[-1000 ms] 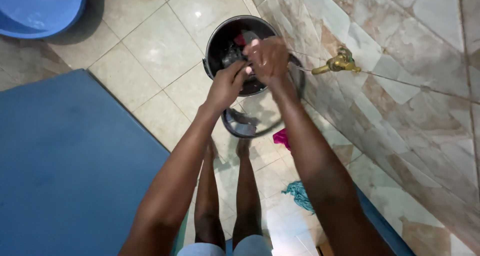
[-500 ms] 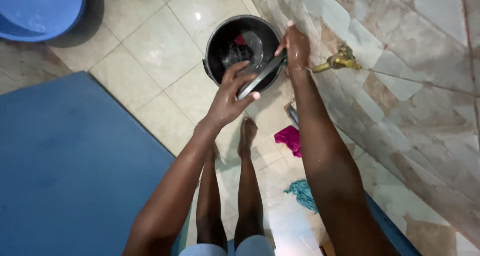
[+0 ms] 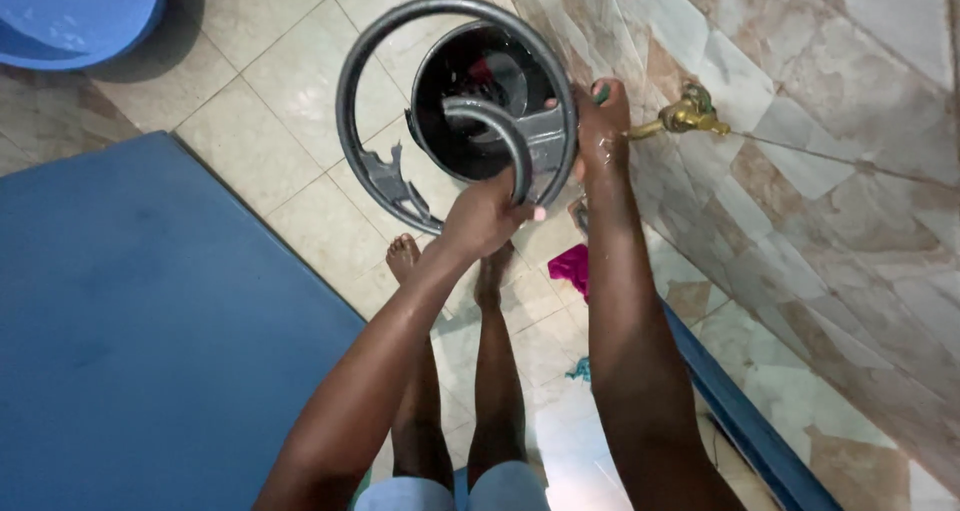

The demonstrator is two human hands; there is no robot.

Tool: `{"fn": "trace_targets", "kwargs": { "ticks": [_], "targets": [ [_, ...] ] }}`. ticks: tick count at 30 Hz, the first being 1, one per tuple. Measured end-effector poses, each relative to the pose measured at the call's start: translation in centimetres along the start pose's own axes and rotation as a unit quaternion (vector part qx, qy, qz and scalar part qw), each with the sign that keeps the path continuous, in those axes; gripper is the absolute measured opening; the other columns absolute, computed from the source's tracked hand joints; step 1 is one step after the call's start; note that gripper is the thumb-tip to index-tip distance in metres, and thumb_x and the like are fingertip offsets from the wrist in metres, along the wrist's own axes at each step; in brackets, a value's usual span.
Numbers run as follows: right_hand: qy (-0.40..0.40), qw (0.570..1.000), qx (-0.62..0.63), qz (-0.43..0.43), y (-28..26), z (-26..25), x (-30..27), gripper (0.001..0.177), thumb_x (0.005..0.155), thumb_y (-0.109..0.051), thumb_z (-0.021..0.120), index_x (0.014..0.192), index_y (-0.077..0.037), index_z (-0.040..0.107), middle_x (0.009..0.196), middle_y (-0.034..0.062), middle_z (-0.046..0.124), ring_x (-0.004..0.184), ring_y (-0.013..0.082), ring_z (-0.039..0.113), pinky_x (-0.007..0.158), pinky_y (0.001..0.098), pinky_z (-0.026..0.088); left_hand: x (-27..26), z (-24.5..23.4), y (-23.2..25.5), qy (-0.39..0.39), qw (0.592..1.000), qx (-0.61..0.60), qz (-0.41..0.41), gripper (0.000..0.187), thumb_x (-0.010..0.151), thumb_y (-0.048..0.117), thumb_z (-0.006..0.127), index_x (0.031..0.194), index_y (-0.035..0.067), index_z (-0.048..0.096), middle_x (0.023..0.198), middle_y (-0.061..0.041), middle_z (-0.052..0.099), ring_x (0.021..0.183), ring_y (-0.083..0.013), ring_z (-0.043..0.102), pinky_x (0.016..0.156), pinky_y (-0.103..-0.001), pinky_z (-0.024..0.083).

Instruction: Cleaning a small container and juicer components using a basin, soap, and sponge in a bathroom.

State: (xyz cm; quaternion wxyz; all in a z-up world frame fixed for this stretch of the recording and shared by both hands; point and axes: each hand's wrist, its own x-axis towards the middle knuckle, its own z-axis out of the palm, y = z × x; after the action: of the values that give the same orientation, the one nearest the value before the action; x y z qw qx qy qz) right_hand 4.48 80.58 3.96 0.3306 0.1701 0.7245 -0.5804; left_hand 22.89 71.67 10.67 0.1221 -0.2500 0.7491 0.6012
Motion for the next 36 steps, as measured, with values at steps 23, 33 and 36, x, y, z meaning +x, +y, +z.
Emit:
{"fn": "trace_targets", "kwargs": {
  "ticks": [23,33,36],
  "targets": [
    [-0.097,0.896,-0.335,-0.274,3.0,2.9,-3.9,0.035,0.108,-0.034,0.052,0.126,-0.004,0.056,0.100,0.0218,0.070,0.091,0.0404,0.069,0.078,0.0470,0.051,-1.2,-1.8,-0.9,0.186,0.915,0.322,0.154,0.076,0.074,0.040,0.082,0.136,0.007,0.055,0.134,-0.024,0.056,0.135,-0.0350,0.045,0.117,-0.058,0.030],
    [-0.001,0.966,-0.253,-0.055,6.7,3.6,-8.0,0.042,0.109,-0.046,0.047,0.119,-0.007,0.062,0.091,0.0121,0.065,0.080,0.0242,0.064,0.076,0.0371,0.052,0.2,1.1,-5.1,0.323,0.829,-0.456,-0.008,0.061,0.108,0.051,0.047,0.130,-0.005,0.057,0.107,-0.016,0.071,0.098,-0.0224,0.070,0.089,-0.034,0.059],
    [0.037,0.899,-0.384,-0.206,6.9,-0.5,-9.3,0.040,0.110,-0.045,0.051,0.120,-0.008,0.061,0.097,0.0094,0.066,0.084,0.0230,0.065,0.078,0.0430,0.051,1.1,-0.3,-3.5,0.248,0.870,-0.426,-0.028,0.070,0.107,0.058,0.035,0.122,-0.005,0.062,0.093,-0.013,0.075,0.082,-0.0208,0.073,0.077,-0.034,0.061]
  ]
}}
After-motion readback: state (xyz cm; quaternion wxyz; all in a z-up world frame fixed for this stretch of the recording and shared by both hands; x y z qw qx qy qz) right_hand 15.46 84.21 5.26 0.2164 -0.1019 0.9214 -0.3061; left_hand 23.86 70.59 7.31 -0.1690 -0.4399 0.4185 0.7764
